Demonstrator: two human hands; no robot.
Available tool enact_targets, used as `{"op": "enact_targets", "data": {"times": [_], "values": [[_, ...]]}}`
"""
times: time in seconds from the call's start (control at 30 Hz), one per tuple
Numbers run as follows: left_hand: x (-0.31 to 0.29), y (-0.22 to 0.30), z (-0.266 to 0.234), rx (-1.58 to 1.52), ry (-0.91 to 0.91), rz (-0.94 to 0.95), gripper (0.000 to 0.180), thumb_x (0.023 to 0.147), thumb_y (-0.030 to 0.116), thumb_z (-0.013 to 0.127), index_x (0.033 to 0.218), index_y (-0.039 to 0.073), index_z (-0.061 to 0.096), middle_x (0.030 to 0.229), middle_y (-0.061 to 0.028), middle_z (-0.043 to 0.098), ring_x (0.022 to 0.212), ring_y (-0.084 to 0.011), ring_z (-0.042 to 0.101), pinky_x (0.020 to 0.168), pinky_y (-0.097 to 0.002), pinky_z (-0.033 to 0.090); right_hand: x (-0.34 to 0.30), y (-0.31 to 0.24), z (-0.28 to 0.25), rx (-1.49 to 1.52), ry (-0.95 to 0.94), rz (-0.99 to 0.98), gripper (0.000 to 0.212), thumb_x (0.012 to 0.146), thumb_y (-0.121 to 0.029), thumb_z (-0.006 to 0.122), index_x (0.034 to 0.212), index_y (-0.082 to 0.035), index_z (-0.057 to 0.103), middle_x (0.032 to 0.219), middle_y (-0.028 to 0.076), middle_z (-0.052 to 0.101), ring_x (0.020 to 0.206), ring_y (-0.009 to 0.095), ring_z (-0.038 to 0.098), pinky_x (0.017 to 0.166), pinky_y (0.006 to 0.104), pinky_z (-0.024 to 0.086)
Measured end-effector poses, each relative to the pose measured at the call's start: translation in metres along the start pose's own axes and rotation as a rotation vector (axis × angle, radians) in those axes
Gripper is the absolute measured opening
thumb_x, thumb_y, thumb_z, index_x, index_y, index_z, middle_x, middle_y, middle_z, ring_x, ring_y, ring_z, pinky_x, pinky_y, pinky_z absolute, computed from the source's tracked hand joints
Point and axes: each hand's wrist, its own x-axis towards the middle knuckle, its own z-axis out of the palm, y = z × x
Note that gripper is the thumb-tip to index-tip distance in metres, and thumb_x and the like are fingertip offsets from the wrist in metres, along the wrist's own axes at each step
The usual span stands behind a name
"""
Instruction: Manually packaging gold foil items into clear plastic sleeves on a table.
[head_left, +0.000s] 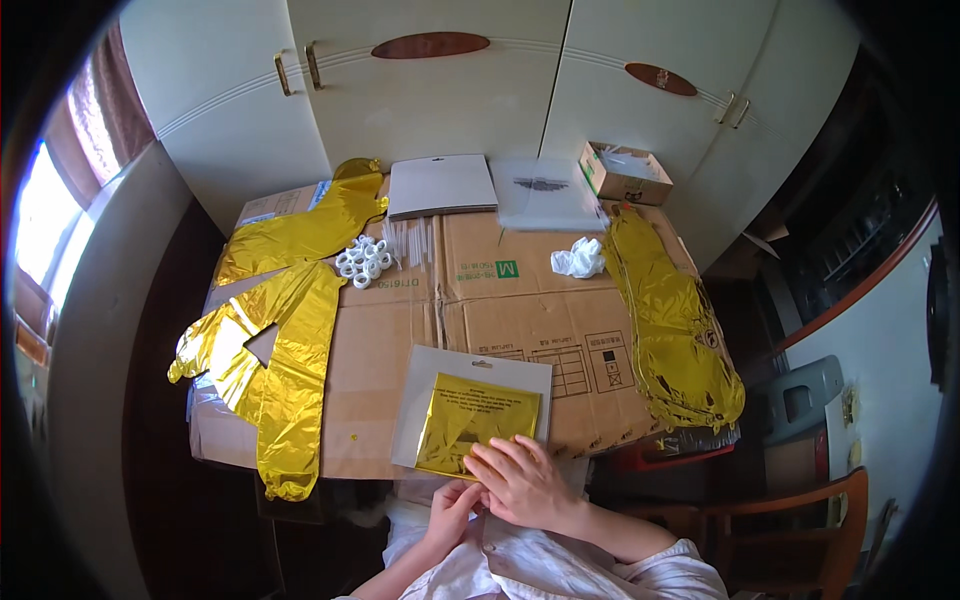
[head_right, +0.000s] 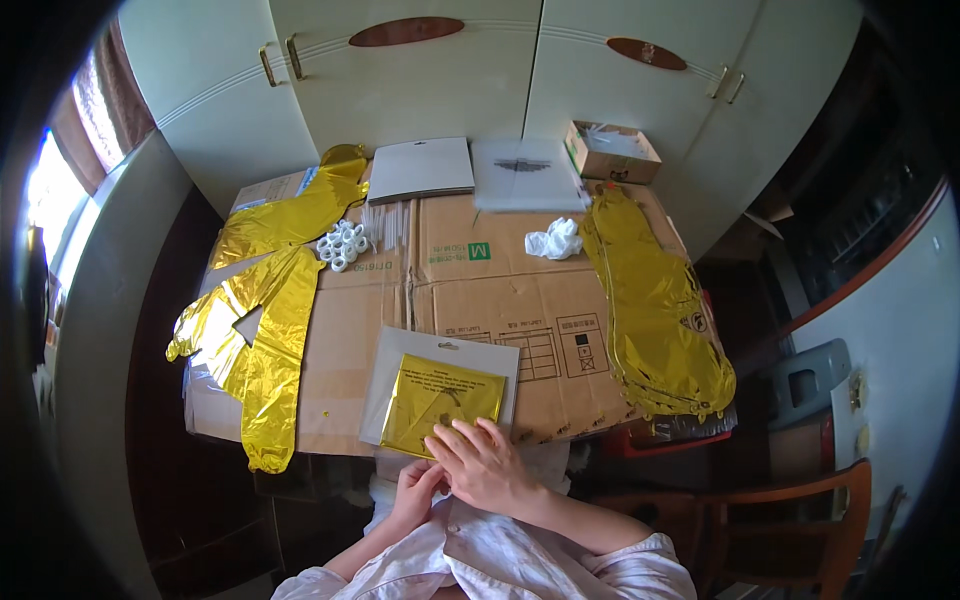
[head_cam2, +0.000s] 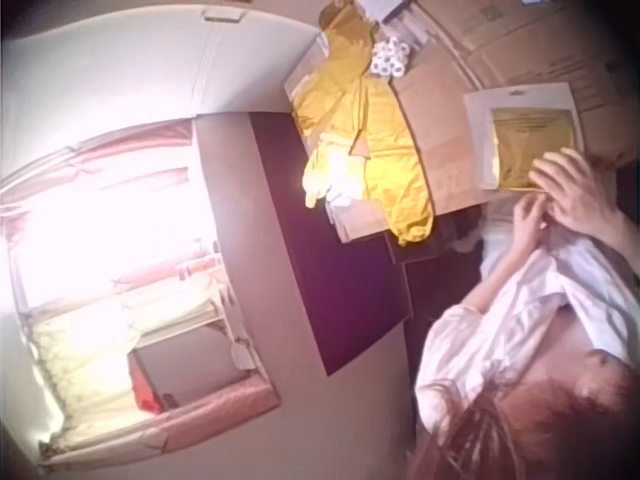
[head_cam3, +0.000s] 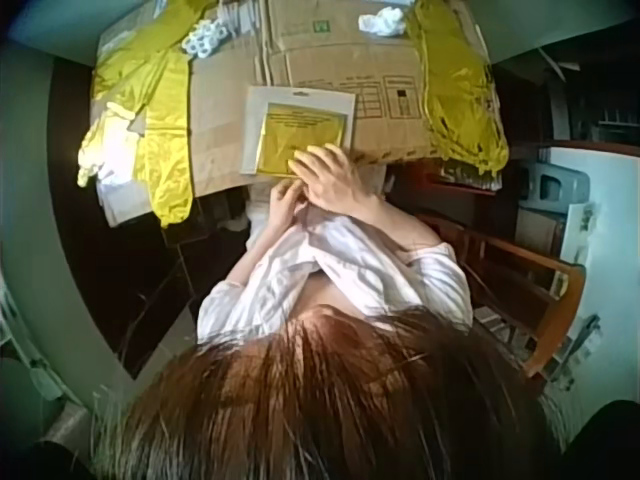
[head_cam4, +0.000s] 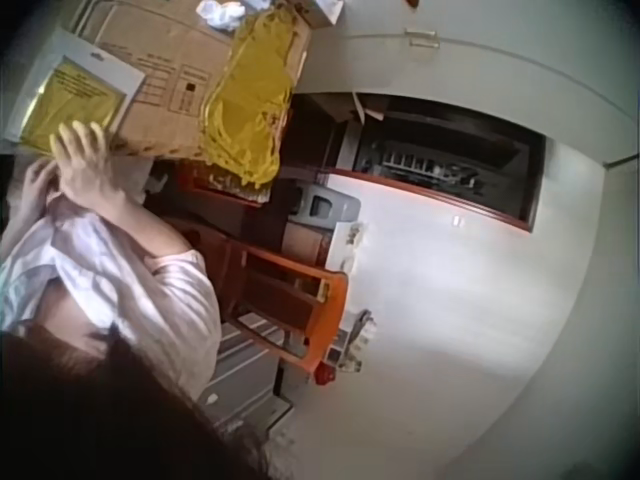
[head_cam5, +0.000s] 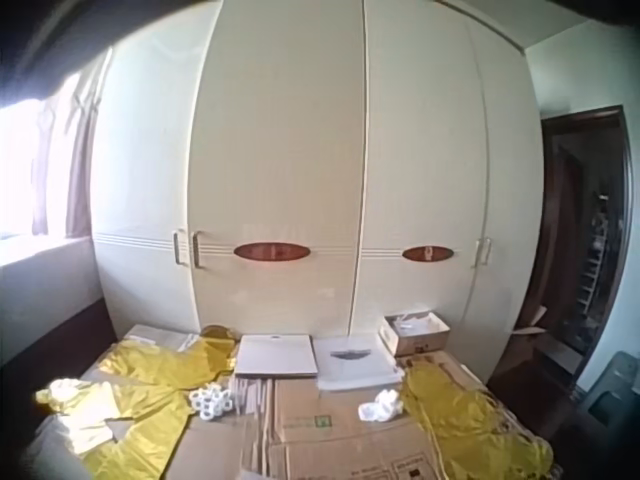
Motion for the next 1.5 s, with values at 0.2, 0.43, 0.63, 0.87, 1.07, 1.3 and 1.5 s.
{"op": "enact_targets", "data": {"times": [0.2,0.43,0.63,0.87,1.07,1.3,1.5], "values": [[-0.003,0.003,-0.01,0.155,-0.028,0.117,0.026,0.101,0.018,0.047,0.095,-0.002,0.063,0.081,-0.005,0.066,0.067,-0.0086,0.057,0.062,-0.0233,0.047,0.011,-0.006,0.019,-0.078,0.102,-0.061,0.046,0.076,-0.023,0.066,0.12,-0.01,0.062,0.126,0.005,0.055,0.117,0.022,0.049,0.103,0.0447,0.037],[-0.002,0.006,-0.011,0.241,-0.094,0.105,0.028,0.103,0.021,0.044,0.1,-0.001,0.061,0.081,-0.0058,0.067,0.07,-0.0094,0.061,0.062,-0.0231,0.048,0.02,-0.005,0.023,-0.061,0.154,0.0,0.039,0.077,-0.022,0.065,0.114,-0.01,0.066,0.118,0.004,0.06,0.112,0.02,0.053,0.1,0.0427,0.038],[-0.005,0.026,-0.001,0.292,-0.106,-0.057,0.031,0.101,0.025,0.049,0.095,-0.001,0.064,0.082,-0.0069,0.07,0.072,-0.0111,0.065,0.061,-0.0233,0.048,0.021,0.01,0.019,-0.154,0.172,0.071,0.037,0.078,-0.019,0.067,0.114,-0.009,0.064,0.12,0.004,0.058,0.112,0.021,0.054,0.1,0.0432,0.039],[-0.017,0.054,0.01,0.603,-0.112,0.142,0.02,0.096,0.014,0.059,0.096,-0.004,0.067,0.083,-0.0063,0.071,0.073,-0.0098,0.067,0.064,-0.0244,0.052,0.016,0.046,-0.003,-0.08,0.127,0.059,0.043,0.078,-0.02,0.073,0.117,-0.007,0.062,0.12,0.008,0.058,0.113,0.024,0.056,0.097,0.0382,0.046],[-0.013,0.088,0.022,0.914,-0.083,0.417,0.014,0.087,0.008,0.065,0.098,-0.001,0.068,0.079,-0.0103,0.067,0.062,-0.0159,0.066,0.057,-0.0273,0.053,0.019,0.058,-0.002,-0.265,0.188,-0.066,0.029,0.079,-0.018,0.069,0.105,-0.006,0.066,0.108,0.007,0.065,0.103,0.022,0.062,0.084,0.033,0.053],[0.018,0.14,0.005,1.399,0.055,0.894,0.006,0.081,0.011,0.065,0.086,0.006,0.066,0.075,-0.0083,0.061,0.066,-0.0262,0.06,0.056,-0.0375,0.05,0.029,0.072,0.006,-0.437,0.183,-0.078,0.022,0.081,-0.013,0.063,0.1,-0.004,0.067,0.105,0.007,0.067,0.1,0.02,0.064,0.074,0.0292,0.056],[0.125,0.209,-0.044,1.676,0.411,0.99,0.009,0.082,0.017,0.063,0.086,0.01,0.067,0.084,-0.0076,0.064,0.081,-0.0274,0.062,0.067,-0.0392,0.052,0.039,0.083,0.007,-0.487,0.238,-0.105,0.017,0.078,-0.012,0.063,0.093,-0.004,0.067,0.096,0.006,0.069,0.093,0.018,0.067,0.066,0.0283,0.055]]}}
